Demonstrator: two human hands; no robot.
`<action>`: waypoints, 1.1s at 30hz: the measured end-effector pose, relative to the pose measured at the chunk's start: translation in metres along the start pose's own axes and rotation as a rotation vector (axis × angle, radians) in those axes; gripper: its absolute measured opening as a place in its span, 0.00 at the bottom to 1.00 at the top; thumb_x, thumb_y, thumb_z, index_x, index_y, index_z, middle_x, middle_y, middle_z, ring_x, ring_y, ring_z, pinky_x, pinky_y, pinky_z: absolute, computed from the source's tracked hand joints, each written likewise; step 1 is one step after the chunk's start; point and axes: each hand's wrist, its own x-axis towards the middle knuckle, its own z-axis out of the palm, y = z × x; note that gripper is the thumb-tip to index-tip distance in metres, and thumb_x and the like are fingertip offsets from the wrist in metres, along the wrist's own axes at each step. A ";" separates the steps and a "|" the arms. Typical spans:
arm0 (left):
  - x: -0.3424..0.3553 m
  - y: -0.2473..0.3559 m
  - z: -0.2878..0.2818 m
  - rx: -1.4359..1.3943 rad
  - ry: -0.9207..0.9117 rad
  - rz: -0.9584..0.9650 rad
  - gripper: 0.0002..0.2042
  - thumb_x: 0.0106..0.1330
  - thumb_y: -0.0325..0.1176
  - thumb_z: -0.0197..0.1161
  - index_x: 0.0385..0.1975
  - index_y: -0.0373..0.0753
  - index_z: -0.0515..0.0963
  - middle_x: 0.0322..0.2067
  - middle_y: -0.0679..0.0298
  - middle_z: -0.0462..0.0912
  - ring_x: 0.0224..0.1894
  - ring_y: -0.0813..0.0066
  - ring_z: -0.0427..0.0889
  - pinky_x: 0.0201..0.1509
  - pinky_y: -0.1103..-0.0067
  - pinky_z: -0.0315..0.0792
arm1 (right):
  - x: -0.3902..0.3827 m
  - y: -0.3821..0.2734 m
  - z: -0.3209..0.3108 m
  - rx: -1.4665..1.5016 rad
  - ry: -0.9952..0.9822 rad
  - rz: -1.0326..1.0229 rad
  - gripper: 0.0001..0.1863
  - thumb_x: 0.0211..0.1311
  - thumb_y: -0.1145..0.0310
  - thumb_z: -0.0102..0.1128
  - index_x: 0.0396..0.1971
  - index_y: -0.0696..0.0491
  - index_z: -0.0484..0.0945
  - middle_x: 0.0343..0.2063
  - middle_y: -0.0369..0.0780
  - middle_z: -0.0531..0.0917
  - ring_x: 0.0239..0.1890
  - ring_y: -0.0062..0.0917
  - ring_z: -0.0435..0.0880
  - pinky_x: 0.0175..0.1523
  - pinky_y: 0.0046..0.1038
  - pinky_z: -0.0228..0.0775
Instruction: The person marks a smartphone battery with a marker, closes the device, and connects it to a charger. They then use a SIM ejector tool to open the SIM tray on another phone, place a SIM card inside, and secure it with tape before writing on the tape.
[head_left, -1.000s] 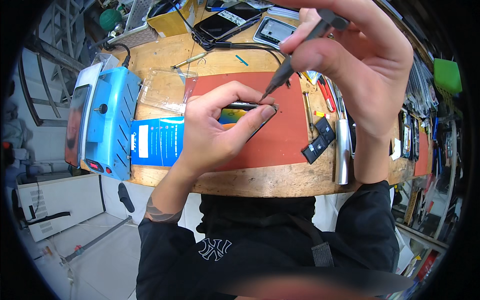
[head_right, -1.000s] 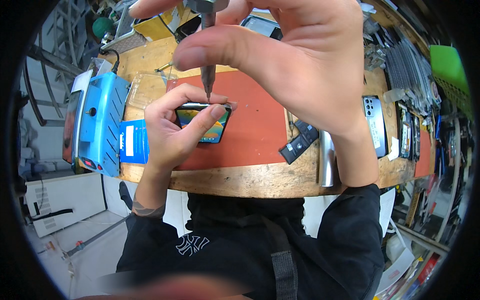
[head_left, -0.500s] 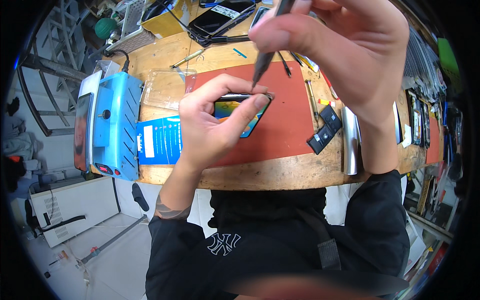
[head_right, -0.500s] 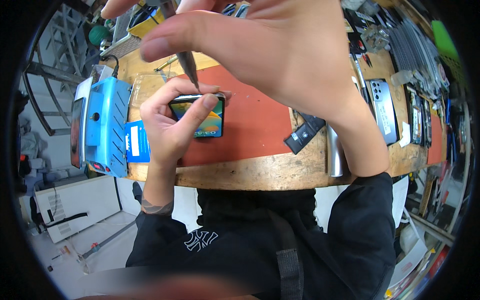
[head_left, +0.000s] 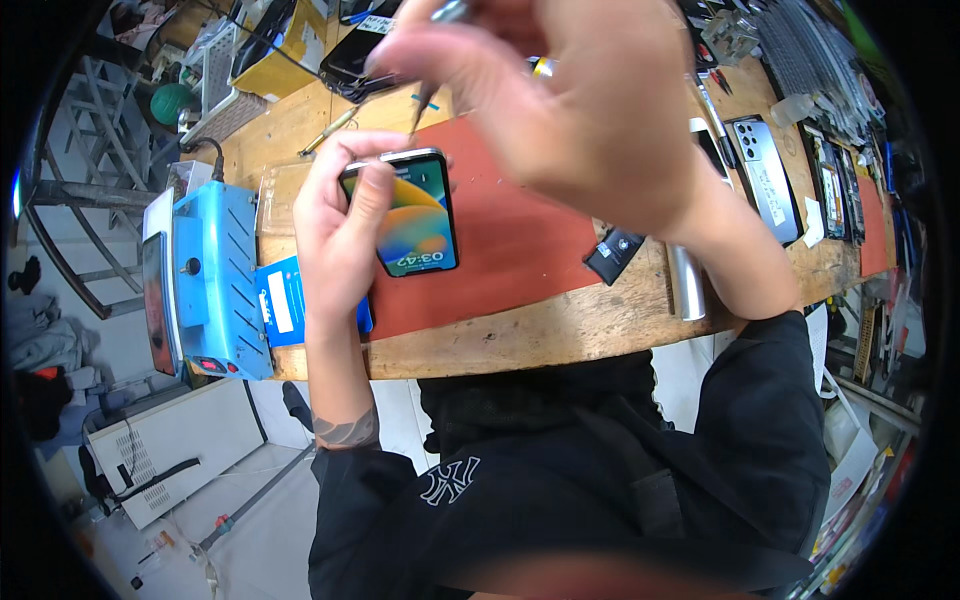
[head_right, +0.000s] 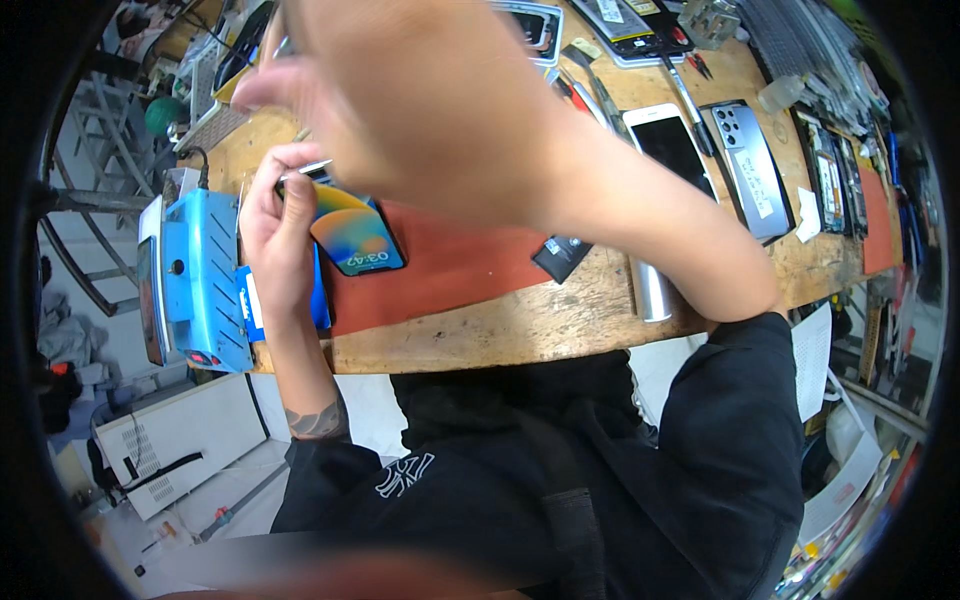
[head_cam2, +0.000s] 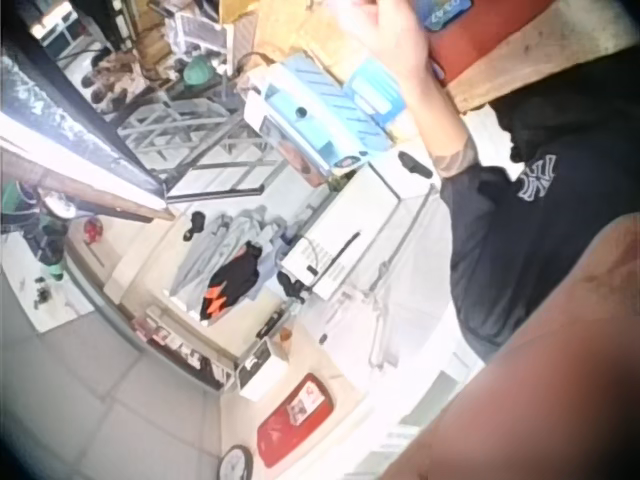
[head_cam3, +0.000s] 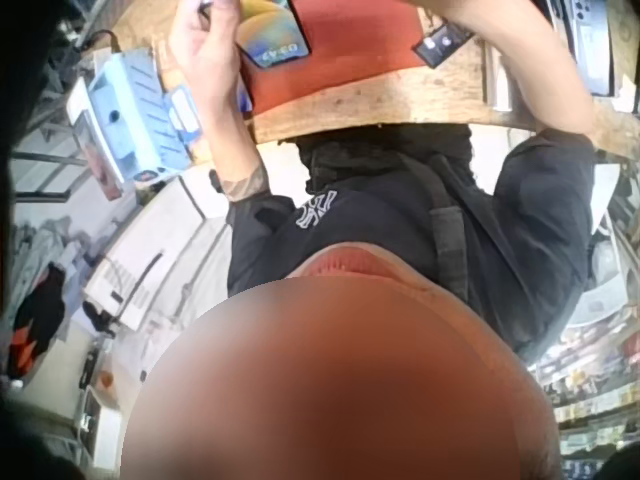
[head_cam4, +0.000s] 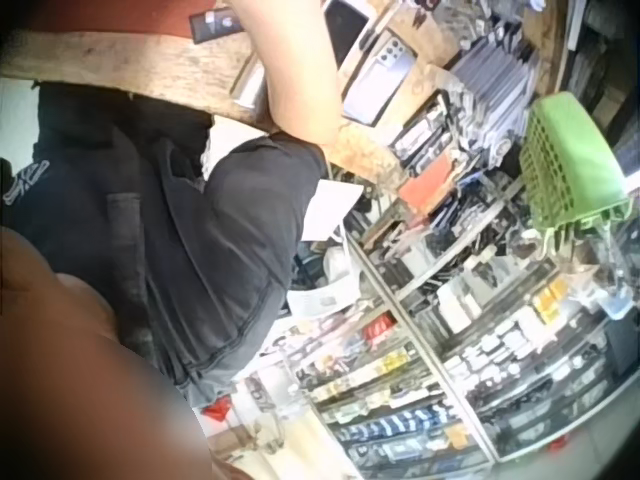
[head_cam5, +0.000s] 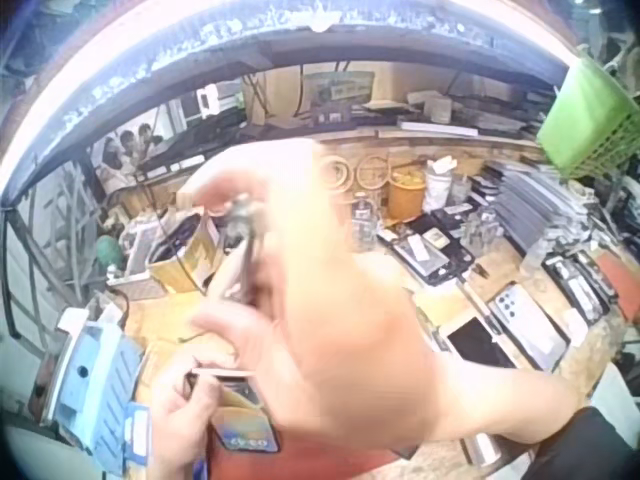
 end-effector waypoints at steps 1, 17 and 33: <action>0.002 -0.001 -0.002 0.009 0.012 -0.036 0.17 0.83 0.41 0.51 0.51 0.30 0.78 0.43 0.60 0.86 0.42 0.78 0.86 0.46 0.82 0.81 | -0.006 0.020 -0.002 0.190 0.001 0.030 0.27 0.65 0.83 0.63 0.61 0.56 0.64 0.33 0.41 0.82 0.32 0.21 0.85 0.36 0.22 0.78; 0.006 -0.013 -0.017 0.007 0.079 -0.041 0.20 0.82 0.43 0.52 0.50 0.29 0.78 0.44 0.44 0.88 0.43 0.65 0.90 0.52 0.74 0.82 | -0.069 0.105 0.029 0.067 -0.421 0.310 0.20 0.76 0.77 0.53 0.62 0.55 0.60 0.33 0.41 0.84 0.34 0.26 0.90 0.37 0.27 0.86; -0.003 -0.007 0.004 -0.115 0.139 0.072 0.12 0.73 0.29 0.67 0.51 0.28 0.81 0.43 0.56 0.88 0.42 0.78 0.87 0.46 0.82 0.83 | -0.015 0.058 -0.006 0.555 0.067 0.469 0.29 0.74 0.72 0.61 0.65 0.54 0.52 0.37 0.51 0.86 0.35 0.33 0.90 0.39 0.31 0.88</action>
